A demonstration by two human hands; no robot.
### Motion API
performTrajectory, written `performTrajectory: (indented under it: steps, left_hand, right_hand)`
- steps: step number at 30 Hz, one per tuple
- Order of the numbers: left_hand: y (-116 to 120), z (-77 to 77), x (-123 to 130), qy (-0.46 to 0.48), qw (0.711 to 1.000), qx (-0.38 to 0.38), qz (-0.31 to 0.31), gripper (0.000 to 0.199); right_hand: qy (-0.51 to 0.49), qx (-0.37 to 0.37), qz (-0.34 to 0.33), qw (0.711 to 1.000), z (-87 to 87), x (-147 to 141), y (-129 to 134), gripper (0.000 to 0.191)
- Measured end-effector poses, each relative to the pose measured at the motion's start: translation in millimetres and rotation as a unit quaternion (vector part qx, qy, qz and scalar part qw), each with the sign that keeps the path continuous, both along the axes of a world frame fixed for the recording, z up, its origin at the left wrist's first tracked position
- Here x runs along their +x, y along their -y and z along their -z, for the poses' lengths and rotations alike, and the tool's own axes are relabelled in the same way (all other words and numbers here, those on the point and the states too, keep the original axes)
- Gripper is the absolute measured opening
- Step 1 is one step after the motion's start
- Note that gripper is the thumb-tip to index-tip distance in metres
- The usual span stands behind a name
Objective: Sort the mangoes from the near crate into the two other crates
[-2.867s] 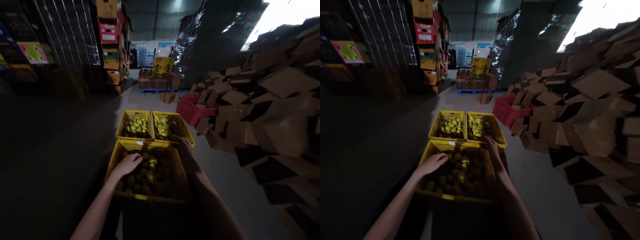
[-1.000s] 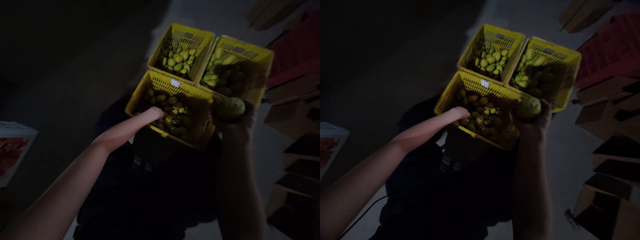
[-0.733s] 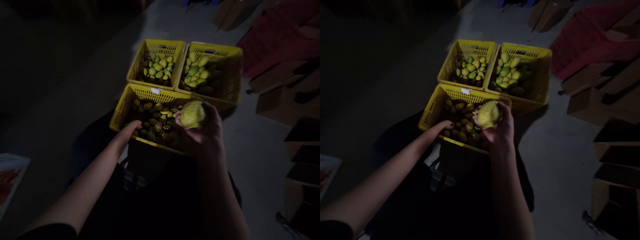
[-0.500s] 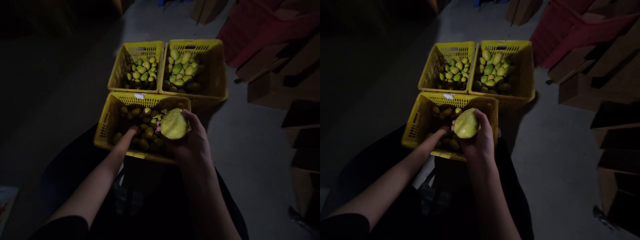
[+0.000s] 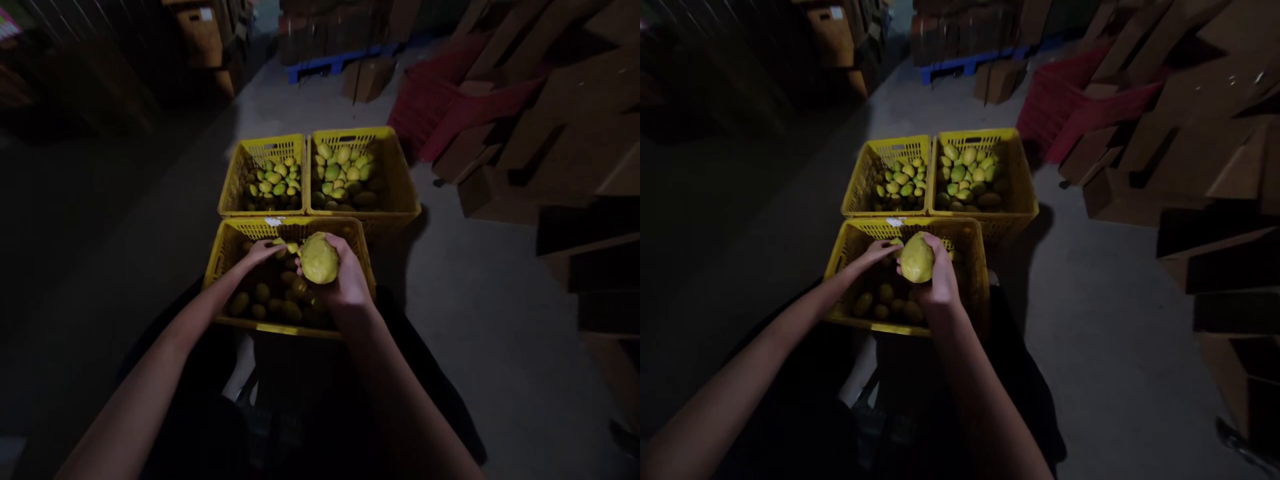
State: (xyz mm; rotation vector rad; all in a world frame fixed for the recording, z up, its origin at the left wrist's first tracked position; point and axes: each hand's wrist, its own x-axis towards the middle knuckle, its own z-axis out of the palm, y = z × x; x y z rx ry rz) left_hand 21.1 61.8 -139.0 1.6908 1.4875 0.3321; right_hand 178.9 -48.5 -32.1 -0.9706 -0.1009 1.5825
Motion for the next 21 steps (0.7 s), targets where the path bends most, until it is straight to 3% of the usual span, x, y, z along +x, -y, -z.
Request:
performTrajectory:
  steps: [3, 6, 8, 11, 16, 21]
  left_hand:
    - [9.5, -63.4, -5.6, 0.176, 0.983, -0.016, -0.044, 0.037]
    - [43.9, -100.5, -13.1, 0.371, 0.919, -0.084, -0.1, 0.039]
    - [67.7, -106.0, -16.5, 0.456, 0.868, -0.132, -0.144, 0.036]
    - [88.7, -99.7, -17.7, 0.511, 0.815, -0.187, -0.199, 0.032]
    - [89.3, -96.6, -19.1, 0.528, 0.778, -0.224, -0.257, 0.028]
    - [85.5, -106.1, -26.1, 0.56, 0.748, -0.23, -0.272, 0.022]
  right_hand:
    - [-0.014, -0.012, 0.008, 1.0, 0.3, -9.8, -2.5, 0.009]
    - [0.006, 0.009, 0.001, 1.0, 5.8, -20.2, -0.9, 0.014]
    - [0.01, 0.02, -0.016, 1.0, 12.7, -27.1, 1.7, 0.019]
    - [0.02, 0.039, -0.042, 0.998, 24.4, -36.8, 5.9, 0.023]
    - [0.021, 0.05, -0.073, 0.996, 34.9, -49.3, 8.7, 0.026]
    - [0.018, 0.073, -0.093, 0.993, 28.4, -51.8, 10.2, 0.029]
